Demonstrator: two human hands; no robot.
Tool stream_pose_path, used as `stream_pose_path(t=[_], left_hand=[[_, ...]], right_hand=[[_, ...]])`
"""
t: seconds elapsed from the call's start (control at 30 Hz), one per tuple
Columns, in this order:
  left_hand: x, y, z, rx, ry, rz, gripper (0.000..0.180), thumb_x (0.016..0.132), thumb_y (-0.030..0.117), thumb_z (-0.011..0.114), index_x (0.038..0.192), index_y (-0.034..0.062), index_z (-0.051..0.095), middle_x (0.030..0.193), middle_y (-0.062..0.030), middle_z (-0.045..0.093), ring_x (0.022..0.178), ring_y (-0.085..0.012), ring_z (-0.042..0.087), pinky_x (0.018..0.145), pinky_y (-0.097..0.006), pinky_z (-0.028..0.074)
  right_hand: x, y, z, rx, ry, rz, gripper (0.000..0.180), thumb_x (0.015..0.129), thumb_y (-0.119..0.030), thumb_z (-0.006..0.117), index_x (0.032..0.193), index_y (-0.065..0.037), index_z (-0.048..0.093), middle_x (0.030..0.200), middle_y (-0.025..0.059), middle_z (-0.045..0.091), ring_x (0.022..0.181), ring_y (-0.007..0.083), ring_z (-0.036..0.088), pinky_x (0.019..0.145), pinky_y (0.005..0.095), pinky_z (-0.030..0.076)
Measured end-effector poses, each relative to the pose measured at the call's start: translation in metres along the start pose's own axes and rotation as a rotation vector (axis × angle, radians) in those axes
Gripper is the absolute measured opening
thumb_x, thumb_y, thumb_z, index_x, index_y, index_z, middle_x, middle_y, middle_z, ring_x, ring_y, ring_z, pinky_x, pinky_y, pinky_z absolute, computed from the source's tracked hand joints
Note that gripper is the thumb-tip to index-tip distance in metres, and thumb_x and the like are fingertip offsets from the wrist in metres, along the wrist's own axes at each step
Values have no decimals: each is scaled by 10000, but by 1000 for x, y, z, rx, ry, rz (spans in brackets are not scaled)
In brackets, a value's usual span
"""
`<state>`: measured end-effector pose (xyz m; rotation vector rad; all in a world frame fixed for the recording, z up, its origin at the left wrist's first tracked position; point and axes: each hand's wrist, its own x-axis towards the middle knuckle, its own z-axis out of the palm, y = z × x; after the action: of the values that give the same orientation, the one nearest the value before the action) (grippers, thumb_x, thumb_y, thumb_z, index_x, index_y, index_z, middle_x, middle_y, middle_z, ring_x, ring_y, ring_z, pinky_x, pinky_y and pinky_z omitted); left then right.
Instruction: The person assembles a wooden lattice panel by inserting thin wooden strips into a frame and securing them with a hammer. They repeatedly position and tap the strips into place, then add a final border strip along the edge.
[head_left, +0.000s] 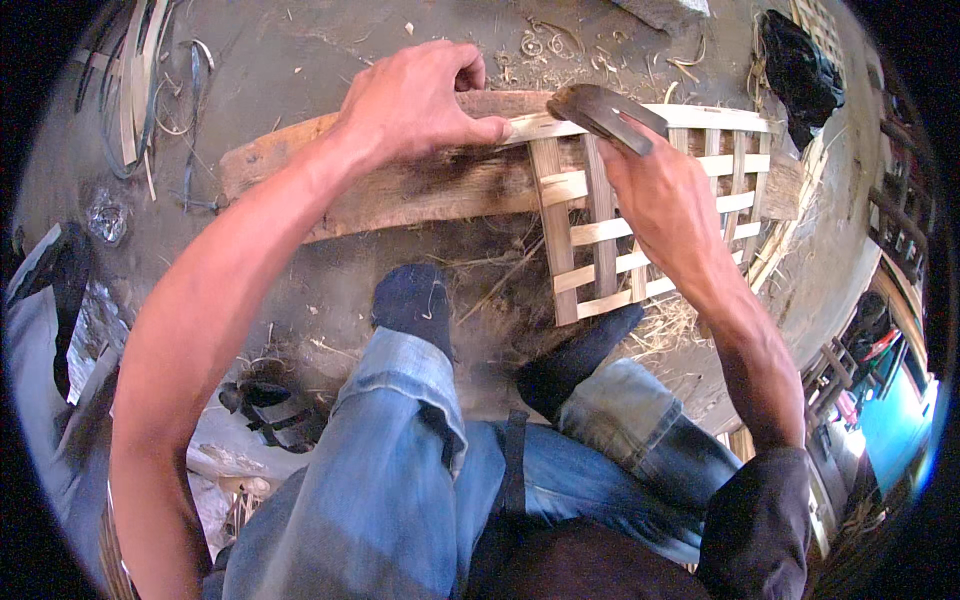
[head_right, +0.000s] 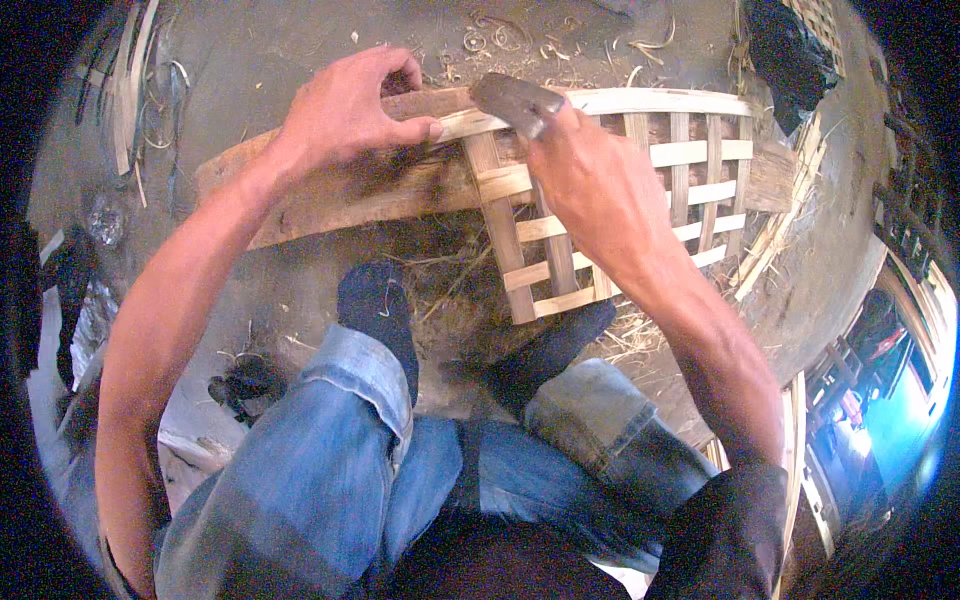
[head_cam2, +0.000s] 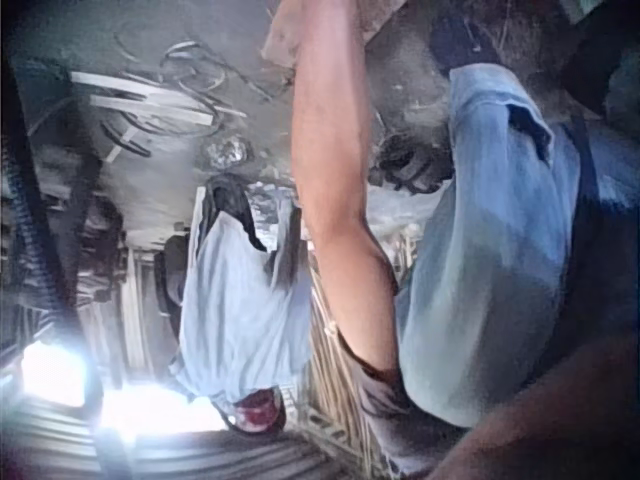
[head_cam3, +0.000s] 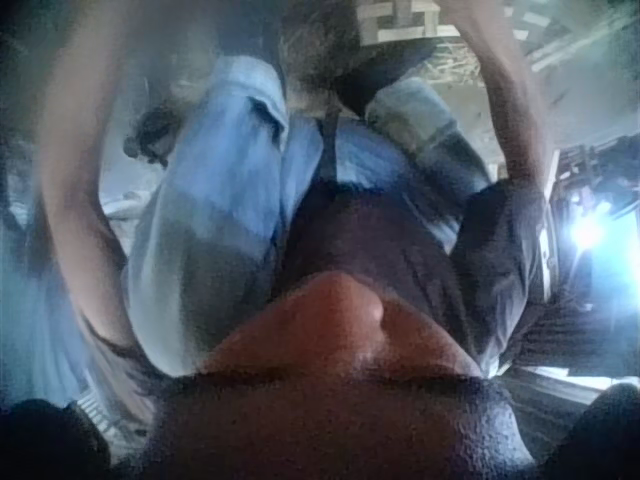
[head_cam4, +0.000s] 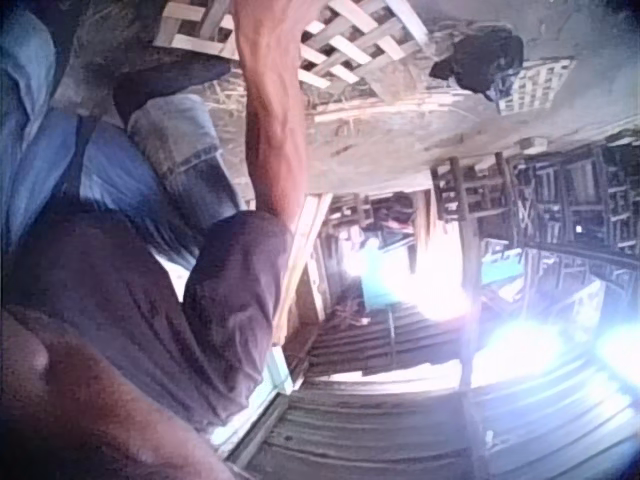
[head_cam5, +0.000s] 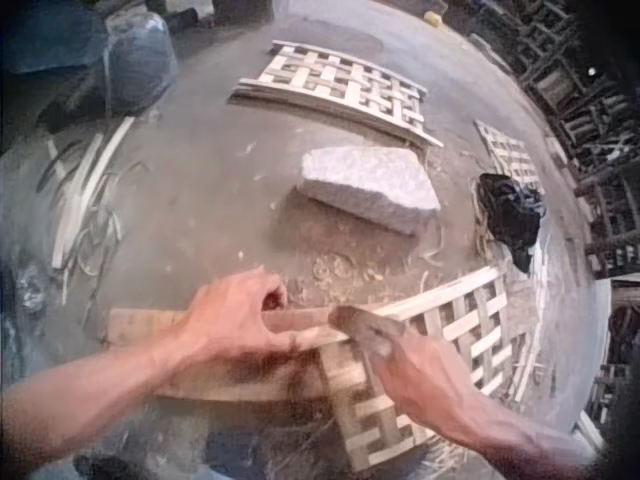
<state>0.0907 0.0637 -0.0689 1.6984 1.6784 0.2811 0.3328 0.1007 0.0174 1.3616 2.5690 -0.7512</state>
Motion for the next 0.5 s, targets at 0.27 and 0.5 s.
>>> stream_pose_path(t=[0.27,0.5], left_hand=[[3,6,0,-7,47,21,553,685,495,760,1048,97,638,1030,-95,670,981,-282,655,858,-430,526],[0,3,7,-29,42,58,586,707,529,727,1112,114,642,1054,-84,679,1007,-264,664,861,-425,543]], right_hand=[[-4,11,13,-28,40,-54,212,962,-205,532,1053,-24,595,811,229,651,691,412,654,563,504,532],[-14,-1,1,-27,42,-112,251,969,-219,529,1094,-1,535,797,240,657,652,407,655,540,495,527]])
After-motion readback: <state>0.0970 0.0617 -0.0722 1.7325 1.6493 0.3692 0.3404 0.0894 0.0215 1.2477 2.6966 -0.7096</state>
